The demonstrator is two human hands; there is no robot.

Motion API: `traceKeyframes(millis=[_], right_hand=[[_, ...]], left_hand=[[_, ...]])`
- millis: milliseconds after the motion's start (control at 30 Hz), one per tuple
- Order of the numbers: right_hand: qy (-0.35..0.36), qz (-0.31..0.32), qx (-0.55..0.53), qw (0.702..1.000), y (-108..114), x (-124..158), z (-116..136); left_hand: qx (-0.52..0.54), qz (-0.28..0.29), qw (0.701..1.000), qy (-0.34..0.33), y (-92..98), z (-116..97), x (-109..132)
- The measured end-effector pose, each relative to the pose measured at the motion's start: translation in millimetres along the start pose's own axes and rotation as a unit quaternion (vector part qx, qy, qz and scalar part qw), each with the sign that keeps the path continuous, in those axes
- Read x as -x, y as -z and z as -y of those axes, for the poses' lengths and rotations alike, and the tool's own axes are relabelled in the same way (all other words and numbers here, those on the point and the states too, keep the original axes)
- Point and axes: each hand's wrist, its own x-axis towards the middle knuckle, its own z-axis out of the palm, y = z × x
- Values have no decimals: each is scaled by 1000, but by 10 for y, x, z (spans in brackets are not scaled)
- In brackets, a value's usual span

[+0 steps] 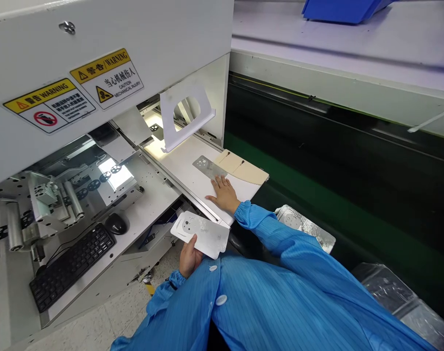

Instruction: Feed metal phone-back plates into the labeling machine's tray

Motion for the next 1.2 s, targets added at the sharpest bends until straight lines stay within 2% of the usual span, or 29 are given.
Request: traceKeyframes(millis=[200, 300, 400, 533, 667, 733, 833, 933, 1067, 1200], right_hand=[[6, -6, -22, 1000, 14, 5, 23], [22, -40, -59, 997, 74, 110, 72], [61, -74, -139, 986, 166, 370, 146], [92, -49, -251, 962, 247, 879, 228], [16, -40, -281, 959, 225, 1327, 194], [-31, -43, -308, 950, 191, 1478, 127], [-60, -61, -338, 937, 144, 1628, 11], [-63, -81, -332, 938, 119, 1739, -71], [-32, -130, -255, 958, 122, 1889, -97], [18, -110, -193, 975, 130, 2016, -97]], left_hand=[[-9, 21, 1000, -8, 24, 4, -5], [-10, 23, 1000, -14, 29, -5, -5], [-9, 39, 999, -16, -1, -22, 12], [-3, 50, 999, -18, -96, -32, 59], [-6, 55, 998, -5, -198, 17, 98], [-15, 69, 998, -3, -241, 67, 107], [-32, 95, 995, 4, -299, 158, 117], [-40, 121, 992, 19, -344, 248, 133], [-41, 145, 988, 32, -383, 361, 170], [-40, 177, 983, 34, -430, 457, 226]])
